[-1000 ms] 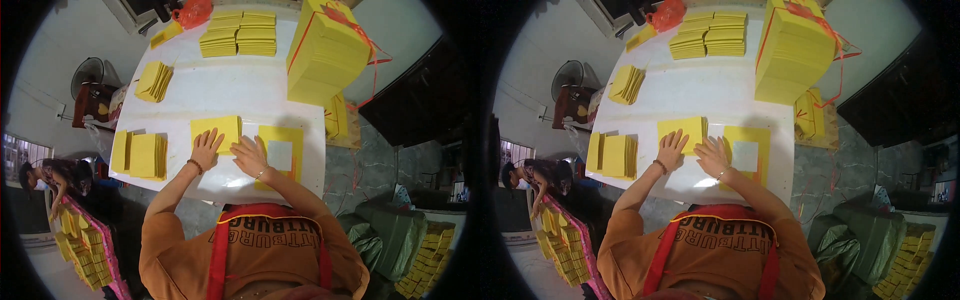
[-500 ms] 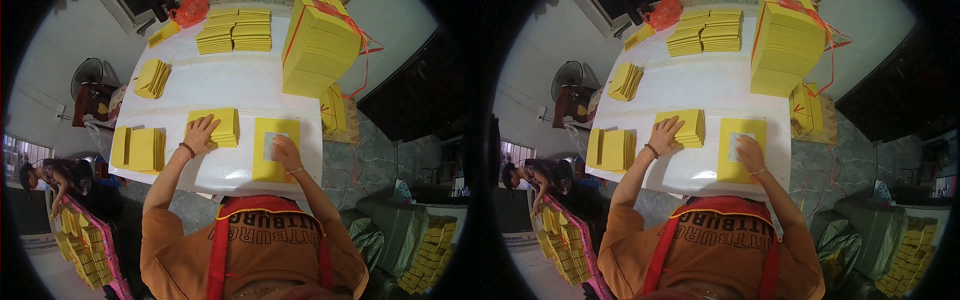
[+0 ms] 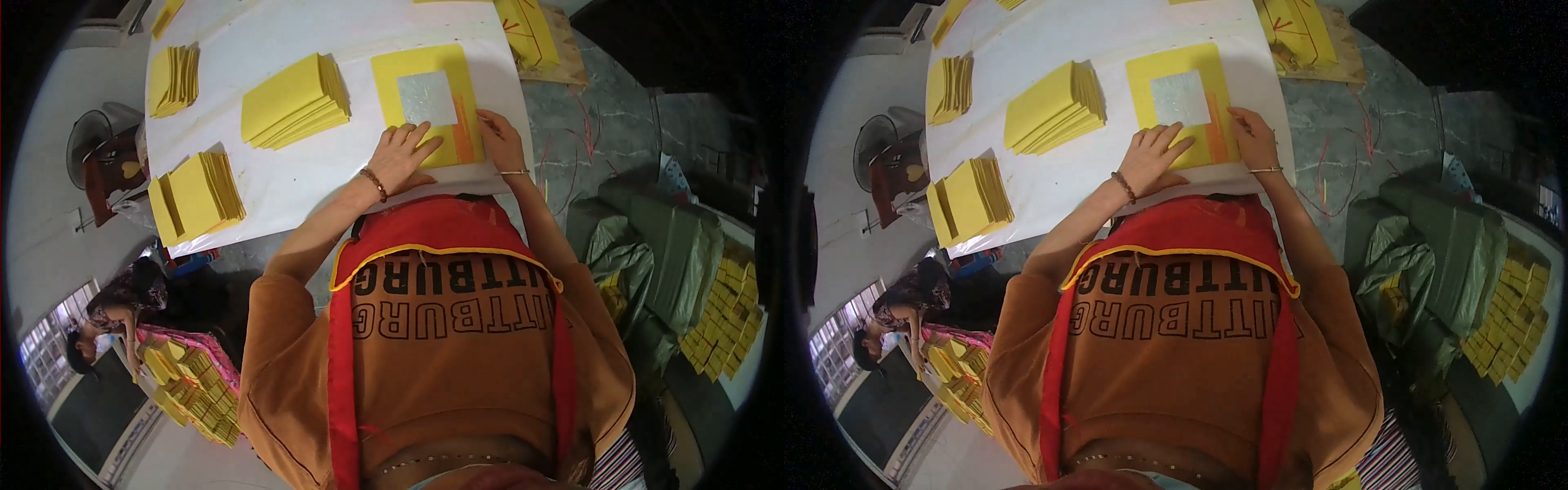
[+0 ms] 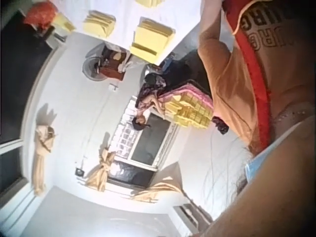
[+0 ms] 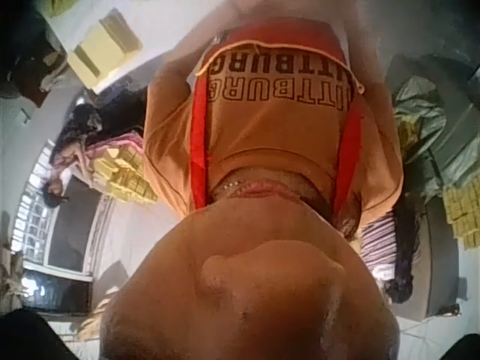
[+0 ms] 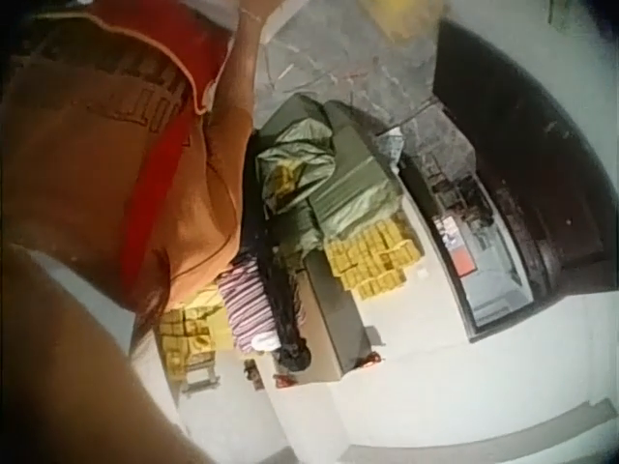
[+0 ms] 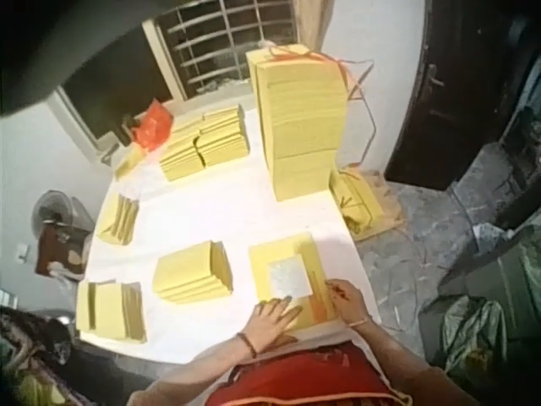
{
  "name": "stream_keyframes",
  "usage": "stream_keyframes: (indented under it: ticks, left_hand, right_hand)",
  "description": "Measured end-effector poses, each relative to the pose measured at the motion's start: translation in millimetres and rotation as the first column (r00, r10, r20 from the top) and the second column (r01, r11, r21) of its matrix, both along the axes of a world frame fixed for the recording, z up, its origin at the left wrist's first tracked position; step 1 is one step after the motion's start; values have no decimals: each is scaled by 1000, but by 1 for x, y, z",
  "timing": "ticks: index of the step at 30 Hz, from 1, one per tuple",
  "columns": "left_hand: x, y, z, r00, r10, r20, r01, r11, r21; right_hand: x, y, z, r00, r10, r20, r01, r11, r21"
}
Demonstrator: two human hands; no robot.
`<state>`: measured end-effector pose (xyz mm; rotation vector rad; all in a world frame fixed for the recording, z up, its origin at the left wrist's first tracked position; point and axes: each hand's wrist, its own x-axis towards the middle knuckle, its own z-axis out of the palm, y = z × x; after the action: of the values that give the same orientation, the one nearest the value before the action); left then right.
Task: Organizing and bundling stacks of yellow joss paper with red ribbons.
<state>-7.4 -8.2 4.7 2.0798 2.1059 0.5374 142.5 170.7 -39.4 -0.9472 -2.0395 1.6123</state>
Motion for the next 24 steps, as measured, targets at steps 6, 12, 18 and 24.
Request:
stream_keyframes:
  ticks: [6,12,18,24]
  left_hand:
    - [2,3,-15,987,-18,-161,28,998,57]
    - [-3,4,-18,987,33,159,-58,986,157]
    - [-5,3,-18,981,7,195,-51,973,223]
    - [-8,-4,-26,903,112,414,-178,976,123]
  right_hand:
    - [8,3,2,998,-11,-57,-9,941,-338]
    - [7,6,9,999,-30,24,37,899,-437]
    - [3,5,19,990,-132,48,135,803,-581]
    - [4,5,24,986,-24,164,87,916,-391]
